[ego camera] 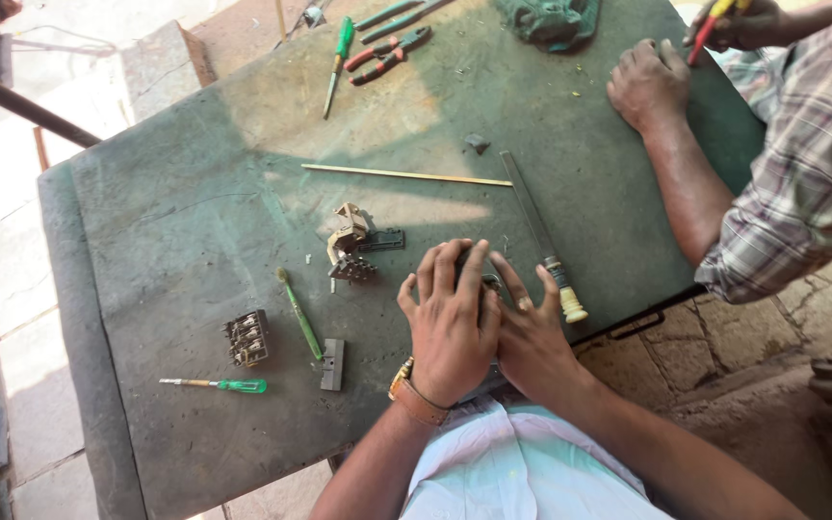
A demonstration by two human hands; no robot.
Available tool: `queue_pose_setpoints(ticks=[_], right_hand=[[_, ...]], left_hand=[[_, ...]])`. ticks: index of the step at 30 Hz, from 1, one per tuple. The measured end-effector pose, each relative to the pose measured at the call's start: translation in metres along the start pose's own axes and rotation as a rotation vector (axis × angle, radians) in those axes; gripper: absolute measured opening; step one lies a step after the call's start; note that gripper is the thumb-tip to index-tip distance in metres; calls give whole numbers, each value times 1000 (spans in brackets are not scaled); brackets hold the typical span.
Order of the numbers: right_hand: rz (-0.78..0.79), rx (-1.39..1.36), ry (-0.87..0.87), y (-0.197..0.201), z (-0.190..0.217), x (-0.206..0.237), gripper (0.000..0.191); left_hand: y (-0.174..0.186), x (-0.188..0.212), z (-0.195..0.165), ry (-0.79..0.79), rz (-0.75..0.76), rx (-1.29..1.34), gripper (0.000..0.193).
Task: The person handles a rectangular metal electrical component, repeatedly opening and closing its internal contacts with fingers. They rotate the component, inspect it, and use a flat metal file to scrape or smooth internal parts. A second person works nearby with pliers on a separate item.
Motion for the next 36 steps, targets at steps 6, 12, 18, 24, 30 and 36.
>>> queue_pose_setpoints(ticks=[6, 12, 18, 24, 30, 36], right_hand=[[80, 34, -27, -6, 1, 2, 60], [85, -21, 14, -4, -1, -7, 57], [163, -240, 32, 8, -3, -13, 55], [91, -330, 27, 12, -4, -21, 47], [-126, -400, 101, 23, -1, -19, 28], [-208, -1069, -722, 6, -59, 6, 27]], left_hand=[[2, 0, 0, -5, -4, -31, 56], [6, 0, 0, -9, -9, 26, 56], [8, 1, 2, -10, -9, 53, 57], [10, 4, 6, 2, -18, 66, 58], [13, 7, 12, 13, -6, 74, 57], [12, 11, 15, 25, 5, 74, 53]])
Point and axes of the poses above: each hand's wrist, its own x-axis away from the middle knuckle, its own y-axis out of the back of the hand, z = x × y, the point moved 7 cm from there along -x, towards the middle knuckle, and after that the axes turned 4 degrees about -z, right-handed, at the moved point
